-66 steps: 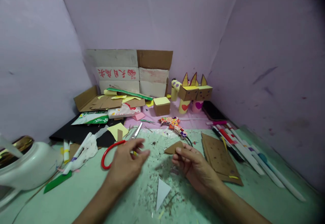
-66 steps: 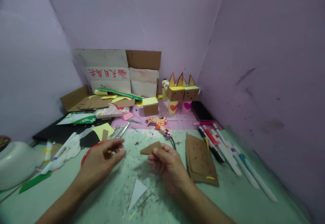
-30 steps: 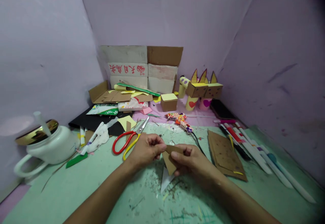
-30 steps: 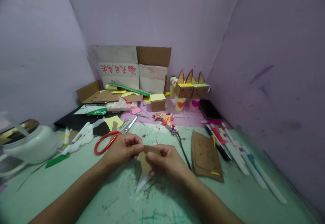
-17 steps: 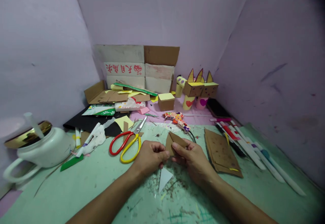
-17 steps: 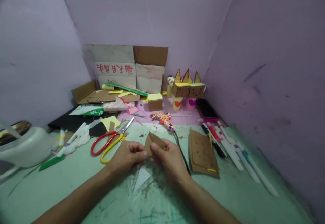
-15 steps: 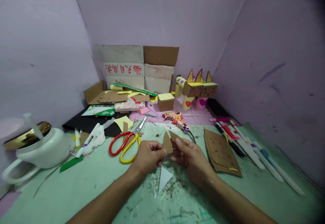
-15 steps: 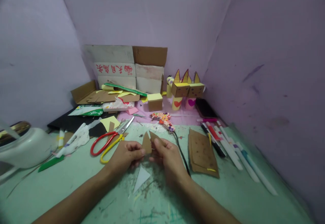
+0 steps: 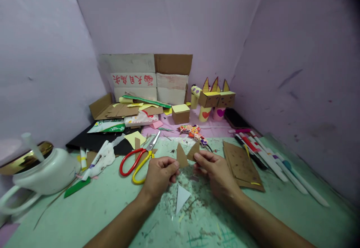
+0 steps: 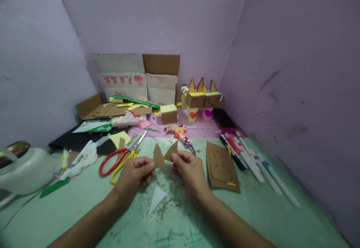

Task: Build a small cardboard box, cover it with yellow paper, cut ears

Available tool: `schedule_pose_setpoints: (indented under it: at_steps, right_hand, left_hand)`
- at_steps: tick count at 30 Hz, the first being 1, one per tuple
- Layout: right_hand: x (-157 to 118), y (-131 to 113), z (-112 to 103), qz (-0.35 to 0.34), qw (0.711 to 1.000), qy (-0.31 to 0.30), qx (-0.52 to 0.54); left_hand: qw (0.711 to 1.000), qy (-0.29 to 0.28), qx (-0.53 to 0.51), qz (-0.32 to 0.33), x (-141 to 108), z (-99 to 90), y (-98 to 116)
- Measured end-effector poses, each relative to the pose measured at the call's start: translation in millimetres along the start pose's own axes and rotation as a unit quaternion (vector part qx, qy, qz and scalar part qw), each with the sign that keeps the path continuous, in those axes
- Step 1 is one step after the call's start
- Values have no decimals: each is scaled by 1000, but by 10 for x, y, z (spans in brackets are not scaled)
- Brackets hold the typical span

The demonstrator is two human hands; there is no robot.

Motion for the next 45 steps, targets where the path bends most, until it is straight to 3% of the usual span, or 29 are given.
schedule_pose_setpoints:
  at_steps: [3, 8, 18, 24, 33, 41, 45]
  right_hand:
    - [-15, 6, 38, -13, 997, -36, -60]
    - [-10, 40, 70, 0, 996, -74, -43]
    - [-58, 35, 129, 31, 987, -157, -30]
    - [-49, 47, 132, 30, 983, -176, -30]
    - [-32, 72, 109, 37, 979, -201, -13]
    - [-15, 76, 98, 85, 978, -187, 24]
    - [-41, 56, 113, 66, 978, -200, 4]
  left_hand:
    - [1000, 15, 2, 24, 11, -15, 12]
    - [999, 42, -9, 15, 19, -38, 4]
    - [999, 24, 25, 6, 20, -10, 11]
    - [999, 5, 47, -10, 4, 3, -19]
    - [999, 9, -24, -19, 23, 27, -67]
    - [999, 8, -38, -33, 51, 8, -71]
    - [999, 5, -31, -26, 43, 18, -68]
Point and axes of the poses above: each hand's wrist, its own x-axis towards the middle knuckle, its own z-axis out of the palm, y = z × x, the point moved 3 cm from there along x, towards the middle knuckle, and after that the axes turned 9 degrees about z, right-handed, at the moved point
